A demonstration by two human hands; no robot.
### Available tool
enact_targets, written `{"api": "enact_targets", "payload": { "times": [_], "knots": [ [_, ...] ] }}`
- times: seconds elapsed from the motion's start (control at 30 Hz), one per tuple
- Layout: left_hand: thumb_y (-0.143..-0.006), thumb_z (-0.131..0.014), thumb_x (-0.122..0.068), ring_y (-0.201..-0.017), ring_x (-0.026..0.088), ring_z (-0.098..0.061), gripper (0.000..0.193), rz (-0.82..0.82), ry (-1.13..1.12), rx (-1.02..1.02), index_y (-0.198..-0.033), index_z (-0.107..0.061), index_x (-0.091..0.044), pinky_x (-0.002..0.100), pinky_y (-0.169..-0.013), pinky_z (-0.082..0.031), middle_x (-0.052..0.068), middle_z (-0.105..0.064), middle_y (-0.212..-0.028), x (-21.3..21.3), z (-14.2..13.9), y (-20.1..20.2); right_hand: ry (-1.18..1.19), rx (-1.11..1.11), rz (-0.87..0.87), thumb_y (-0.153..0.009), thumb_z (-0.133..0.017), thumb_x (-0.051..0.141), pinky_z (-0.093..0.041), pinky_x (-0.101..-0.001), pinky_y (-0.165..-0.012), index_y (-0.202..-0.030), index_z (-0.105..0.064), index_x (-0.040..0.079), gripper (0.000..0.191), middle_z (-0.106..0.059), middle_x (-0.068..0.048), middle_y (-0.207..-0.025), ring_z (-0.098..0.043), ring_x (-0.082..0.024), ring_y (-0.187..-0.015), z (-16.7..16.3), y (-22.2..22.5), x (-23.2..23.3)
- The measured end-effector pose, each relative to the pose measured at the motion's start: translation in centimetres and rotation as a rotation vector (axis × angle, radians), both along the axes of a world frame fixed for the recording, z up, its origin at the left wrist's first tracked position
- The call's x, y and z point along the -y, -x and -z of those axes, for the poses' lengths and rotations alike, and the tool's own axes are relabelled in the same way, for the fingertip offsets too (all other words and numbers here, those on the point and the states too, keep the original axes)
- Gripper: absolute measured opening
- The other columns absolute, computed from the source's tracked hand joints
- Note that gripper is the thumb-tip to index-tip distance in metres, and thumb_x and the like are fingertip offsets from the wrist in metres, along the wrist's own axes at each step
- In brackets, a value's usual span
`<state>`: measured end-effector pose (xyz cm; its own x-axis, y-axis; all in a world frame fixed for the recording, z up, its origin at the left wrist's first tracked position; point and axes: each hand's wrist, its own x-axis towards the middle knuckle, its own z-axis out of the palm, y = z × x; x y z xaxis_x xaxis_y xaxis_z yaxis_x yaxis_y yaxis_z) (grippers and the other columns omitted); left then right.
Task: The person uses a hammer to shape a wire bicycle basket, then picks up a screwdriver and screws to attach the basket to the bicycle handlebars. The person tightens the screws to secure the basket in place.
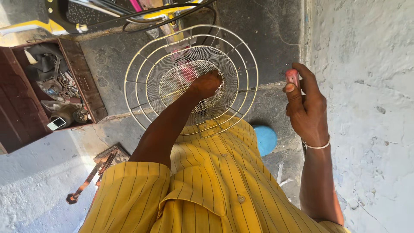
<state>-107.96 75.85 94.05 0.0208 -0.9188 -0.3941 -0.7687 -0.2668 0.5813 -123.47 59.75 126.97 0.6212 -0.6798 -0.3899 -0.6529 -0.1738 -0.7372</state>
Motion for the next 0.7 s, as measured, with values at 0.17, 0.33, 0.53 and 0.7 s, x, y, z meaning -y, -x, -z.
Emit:
{"api": "enact_targets", "payload": {
  "times": [0.17,0.33,0.53,0.7],
  "knots": [
    [-0.079,-0.07,0.005,-0.115,0.037,-0.062,0.043,0.029,-0.119,0.024,-0.121,-0.061,0.008,0.044,-0.098,-0.057,0.025,-0.058,-0.125,0.1,-1.5,-0.2,0.015,0.029,-0.048,-0.11,-0.056,0.034,-0.043,-0.023,-0.053,-0.151,-0.05,0.006,0.05,-0.064,-0.002,-0.09,-0.049,-0.005,-0.058,0.2,0.6,0.6],
    [-0.072,-0.079,-0.002,-0.119,0.041,-0.057,0.06,-0.031,-0.105,0.032,-0.126,-0.054,0.007,0.047,-0.1,-0.052,0.027,-0.056,-0.124,-0.3,-2.1,-0.8,-0.013,0.079,-0.057,-0.109,-0.056,0.035,-0.043,-0.0218,-0.053,-0.15,-0.051,0.005,0.05,-0.064,-0.002,-0.091,-0.05,-0.004,-0.06,0.9,0.8,0.9],
    [-0.073,-0.074,0.004,-0.118,0.042,-0.059,0.061,-0.096,-0.107,-0.003,-0.13,-0.054,0.001,0.047,-0.099,-0.053,0.027,-0.057,-0.125,-1.4,-1.4,-1.8,-0.021,0.113,-0.079,-0.108,-0.057,0.035,-0.041,-0.0224,-0.051,-0.15,-0.051,0.005,0.052,-0.064,-0.002,-0.09,-0.048,-0.004,-0.058,1.6,0.6,1.2],
    [-0.084,-0.069,0.001,-0.087,0.029,-0.071,0.007,-0.51,0.09,-0.221,-0.091,-0.069,-0.001,0.042,-0.08,-0.06,0.019,-0.07,-0.093,-1.6,-0.2,-3.1,-0.006,0.166,-0.09,-0.109,-0.056,0.037,-0.041,-0.0222,-0.051,-0.15,-0.052,0.004,0.052,-0.063,-0.001,-0.085,-0.05,-0.003,-0.059,2.1,1.0,1.5]
  ]
}}
